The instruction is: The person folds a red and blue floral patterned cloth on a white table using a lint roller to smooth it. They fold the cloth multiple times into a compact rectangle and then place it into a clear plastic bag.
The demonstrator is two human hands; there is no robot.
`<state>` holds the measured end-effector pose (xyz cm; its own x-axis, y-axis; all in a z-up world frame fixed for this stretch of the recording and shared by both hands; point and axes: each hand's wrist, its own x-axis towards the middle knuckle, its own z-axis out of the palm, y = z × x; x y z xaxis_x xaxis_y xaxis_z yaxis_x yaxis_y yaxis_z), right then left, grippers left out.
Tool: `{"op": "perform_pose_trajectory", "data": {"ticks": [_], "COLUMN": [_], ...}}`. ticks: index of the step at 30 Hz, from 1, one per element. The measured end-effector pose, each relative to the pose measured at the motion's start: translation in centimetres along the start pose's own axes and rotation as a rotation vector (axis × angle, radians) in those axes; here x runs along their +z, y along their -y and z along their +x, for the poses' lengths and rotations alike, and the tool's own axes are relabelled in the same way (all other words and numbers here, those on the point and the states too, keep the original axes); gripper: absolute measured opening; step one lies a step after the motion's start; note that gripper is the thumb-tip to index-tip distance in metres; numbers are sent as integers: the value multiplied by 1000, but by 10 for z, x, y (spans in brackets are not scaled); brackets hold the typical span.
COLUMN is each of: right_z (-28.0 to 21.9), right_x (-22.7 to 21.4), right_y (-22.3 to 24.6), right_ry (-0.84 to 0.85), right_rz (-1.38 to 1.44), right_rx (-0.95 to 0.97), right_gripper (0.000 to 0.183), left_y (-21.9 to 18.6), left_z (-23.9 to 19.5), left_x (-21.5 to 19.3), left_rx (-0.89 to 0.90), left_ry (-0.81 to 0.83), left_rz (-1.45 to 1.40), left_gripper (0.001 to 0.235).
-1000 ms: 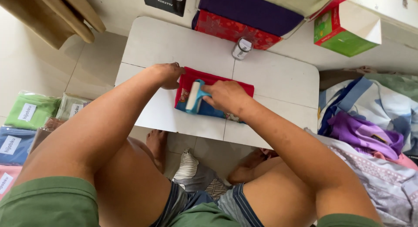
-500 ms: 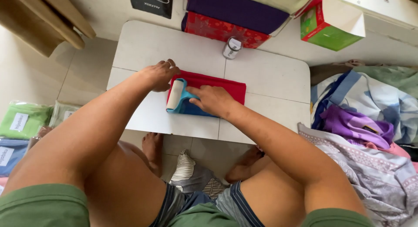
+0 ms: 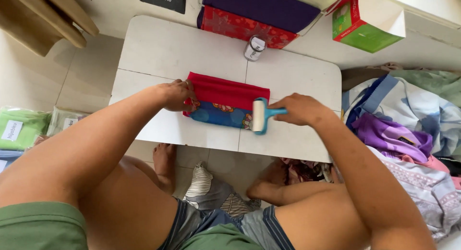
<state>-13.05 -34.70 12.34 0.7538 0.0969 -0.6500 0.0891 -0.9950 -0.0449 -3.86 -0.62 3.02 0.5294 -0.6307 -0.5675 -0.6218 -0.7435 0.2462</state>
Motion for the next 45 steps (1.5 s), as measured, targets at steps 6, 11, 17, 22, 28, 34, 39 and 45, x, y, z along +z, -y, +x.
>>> {"op": "perform_pose_trajectory", "data": {"ticks": [6,11,17,22,28,34,39,45], "right_z": [1,6,-6,13,52,87,106,101], "right_x": [16,23,2,6,9,-6,-11,-17], "right_y": [-4,9,-25,-34,-1,57,104,112], "right_ry": [-57,-72,-70,-155,-181,-204,-276,-203], "right_rz": [56,108,-7,-33,-70,-66,-23,121], "right_rx": [-70,-101,8,33,-64,-233,-364,-384], "right_gripper": [45,43,44,42,42,45,47,49], "left_y": [-2,8,8,13,20,42,53,37], "left_z": [20,35,22,22,19,17,22,8], "left_x": [14,22,17,21,7,-10,-4,-3], "left_rx": [-66,-59,-94,-102,-89,-87,-110,-70], "left_ry": [-98,-112,-108,-103,-110,-159,-157,-261], "left_rz": [-12,138,171,134,23,-107,-119,-90], "left_gripper": [38,62,88,96,95,78,78,83]}}
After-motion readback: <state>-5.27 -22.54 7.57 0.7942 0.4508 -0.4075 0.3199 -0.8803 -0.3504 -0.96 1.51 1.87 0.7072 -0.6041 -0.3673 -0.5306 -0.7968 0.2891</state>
